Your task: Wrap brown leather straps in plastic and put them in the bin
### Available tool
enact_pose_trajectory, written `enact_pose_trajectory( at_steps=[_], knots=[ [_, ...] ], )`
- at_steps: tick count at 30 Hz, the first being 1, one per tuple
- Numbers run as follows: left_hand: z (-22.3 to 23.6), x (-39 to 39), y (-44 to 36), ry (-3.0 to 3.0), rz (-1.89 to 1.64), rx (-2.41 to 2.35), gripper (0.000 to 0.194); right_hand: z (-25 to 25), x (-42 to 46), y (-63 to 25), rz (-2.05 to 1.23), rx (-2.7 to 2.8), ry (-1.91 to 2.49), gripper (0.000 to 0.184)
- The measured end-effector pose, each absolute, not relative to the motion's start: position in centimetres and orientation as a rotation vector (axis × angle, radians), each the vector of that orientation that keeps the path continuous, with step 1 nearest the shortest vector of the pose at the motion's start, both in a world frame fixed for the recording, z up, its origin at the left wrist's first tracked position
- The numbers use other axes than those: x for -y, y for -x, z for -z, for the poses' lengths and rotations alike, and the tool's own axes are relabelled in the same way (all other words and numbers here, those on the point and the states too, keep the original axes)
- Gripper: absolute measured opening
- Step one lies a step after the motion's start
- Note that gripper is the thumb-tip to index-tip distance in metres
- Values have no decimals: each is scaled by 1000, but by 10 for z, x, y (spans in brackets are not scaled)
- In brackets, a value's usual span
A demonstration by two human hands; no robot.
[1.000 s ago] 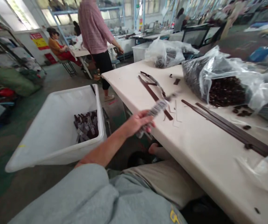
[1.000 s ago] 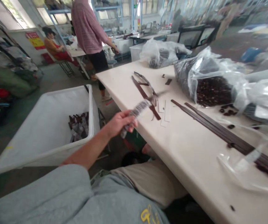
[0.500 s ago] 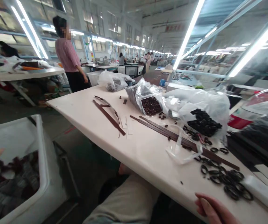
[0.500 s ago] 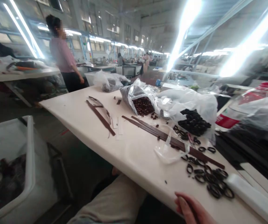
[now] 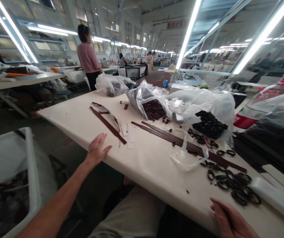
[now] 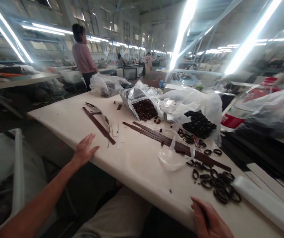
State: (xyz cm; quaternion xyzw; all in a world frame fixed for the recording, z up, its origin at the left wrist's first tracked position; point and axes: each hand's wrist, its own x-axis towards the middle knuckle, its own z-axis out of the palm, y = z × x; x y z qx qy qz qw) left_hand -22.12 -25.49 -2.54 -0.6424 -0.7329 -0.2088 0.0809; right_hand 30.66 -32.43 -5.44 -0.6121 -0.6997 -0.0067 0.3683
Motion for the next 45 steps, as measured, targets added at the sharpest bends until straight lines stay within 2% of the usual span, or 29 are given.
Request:
enact_pose_trajectory(
  at_steps=[6,10,13,18,21,25,29,35,41,45],
  knots=[
    [7,257,114,2530,300,1827,75,45,328,-293,58,1822,1438,28],
    [8,257,77,2869,37,1659,87,46,329,-287,65,1826,1382,19],
    [8,232,60,2881,-40,1695,87,46,329,-285,61,1804,1364,15],
    [3,166,18,2855,-46,1792,86,44,329,-280,41,1772,1360,14],
    [4,152,-13,2940,-71,1716,90,42,329,-279,53,1770,1353,14],
    [9,173,-32,3065,-14,1482,92,42,329,-279,40,1774,1355,14],
    [8,206,-16,3161,48,1274,90,42,329,-280,30,1778,1359,16],
    [-1,216,11,3016,38,1440,72,38,329,-278,-3,1753,1386,17],
    [2,222,-22,3095,131,1274,79,34,325,-275,-17,1718,1461,18],
    [-6,227,-13,3133,303,1268,62,36,327,-282,-39,1749,1467,24]
  ],
)
